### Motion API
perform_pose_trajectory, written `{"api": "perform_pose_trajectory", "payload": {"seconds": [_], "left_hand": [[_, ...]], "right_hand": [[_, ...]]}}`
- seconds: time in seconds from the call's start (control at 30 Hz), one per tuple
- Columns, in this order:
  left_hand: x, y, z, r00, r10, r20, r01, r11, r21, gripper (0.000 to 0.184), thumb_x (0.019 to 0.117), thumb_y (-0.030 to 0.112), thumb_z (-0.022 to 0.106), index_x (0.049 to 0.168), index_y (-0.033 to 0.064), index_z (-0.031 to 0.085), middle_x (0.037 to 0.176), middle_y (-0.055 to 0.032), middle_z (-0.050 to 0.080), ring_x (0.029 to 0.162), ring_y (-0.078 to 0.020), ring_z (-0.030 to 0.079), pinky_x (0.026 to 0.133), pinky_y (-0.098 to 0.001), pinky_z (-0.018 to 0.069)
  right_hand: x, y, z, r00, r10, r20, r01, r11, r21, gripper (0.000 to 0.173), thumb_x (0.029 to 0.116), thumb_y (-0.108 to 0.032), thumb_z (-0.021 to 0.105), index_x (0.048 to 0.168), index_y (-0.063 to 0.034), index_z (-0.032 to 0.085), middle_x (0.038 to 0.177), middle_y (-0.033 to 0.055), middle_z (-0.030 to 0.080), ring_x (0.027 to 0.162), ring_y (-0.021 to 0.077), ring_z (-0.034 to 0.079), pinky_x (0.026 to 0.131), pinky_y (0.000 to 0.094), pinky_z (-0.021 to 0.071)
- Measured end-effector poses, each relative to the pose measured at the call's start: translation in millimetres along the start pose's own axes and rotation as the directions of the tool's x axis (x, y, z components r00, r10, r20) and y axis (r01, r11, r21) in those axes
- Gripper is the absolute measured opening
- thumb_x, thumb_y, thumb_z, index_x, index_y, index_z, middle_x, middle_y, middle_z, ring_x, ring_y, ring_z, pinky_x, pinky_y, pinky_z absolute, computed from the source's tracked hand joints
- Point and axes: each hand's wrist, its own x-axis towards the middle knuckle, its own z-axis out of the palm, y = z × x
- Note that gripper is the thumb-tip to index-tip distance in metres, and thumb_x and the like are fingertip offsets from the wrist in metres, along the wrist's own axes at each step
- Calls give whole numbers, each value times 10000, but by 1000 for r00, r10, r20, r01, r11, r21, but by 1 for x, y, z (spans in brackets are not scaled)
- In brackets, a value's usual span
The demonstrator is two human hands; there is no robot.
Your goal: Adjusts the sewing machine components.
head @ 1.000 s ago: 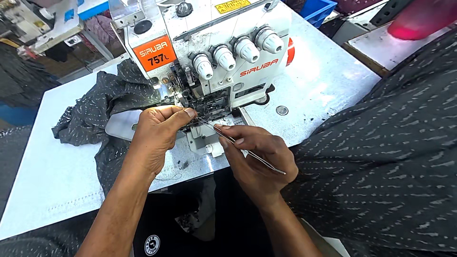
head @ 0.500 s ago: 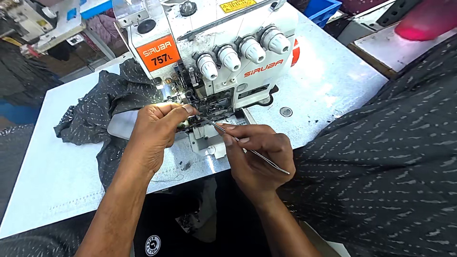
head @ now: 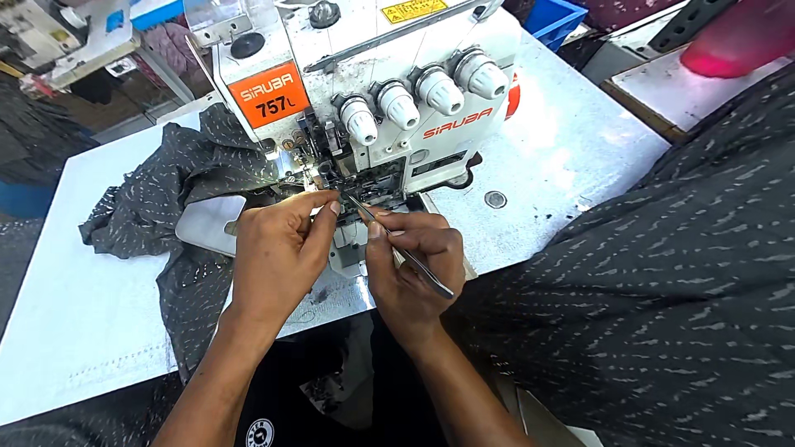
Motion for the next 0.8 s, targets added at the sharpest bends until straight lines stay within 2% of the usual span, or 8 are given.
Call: {"api": "perform_pose_trajectory", "payload": {"seconds": [0.2, 0.4, 0.8], "left_hand": [[2, -3, 1, 1000, 23, 9, -22, 999, -24, 235, 1025, 227, 605, 1144, 144, 790, 625, 95, 586, 430, 4, 357, 395, -186, 285], [4, -8, 3, 999, 42, 15, -42, 999, -17, 247, 1013, 252, 604, 1141, 156, 792, 641, 117, 590, 458, 22, 381, 413, -184, 307], [3, -4, 1, 1000, 18, 25, -19, 1000, 4, 247, 1024, 258, 596, 1140, 164, 793, 603, 121, 557, 436, 11, 371, 399, -185, 296]], "right_hand": [[-1, 3, 2, 1000, 4, -9, -4, 1000, -20, 176, 874, 34, 708, 940, -55, 571, 989, 87, 678, 958, 192, 734, 810, 329, 661], [-1, 3, 3, 999, 33, -6, -33, 999, -27, 163, 869, 27, 708, 932, -56, 582, 983, 82, 687, 953, 180, 731, 795, 307, 654], [0, 4, 4, 999, 48, -16, -48, 999, -15, 172, 865, 39, 708, 931, -52, 577, 971, 84, 686, 943, 184, 736, 798, 317, 661]]}}
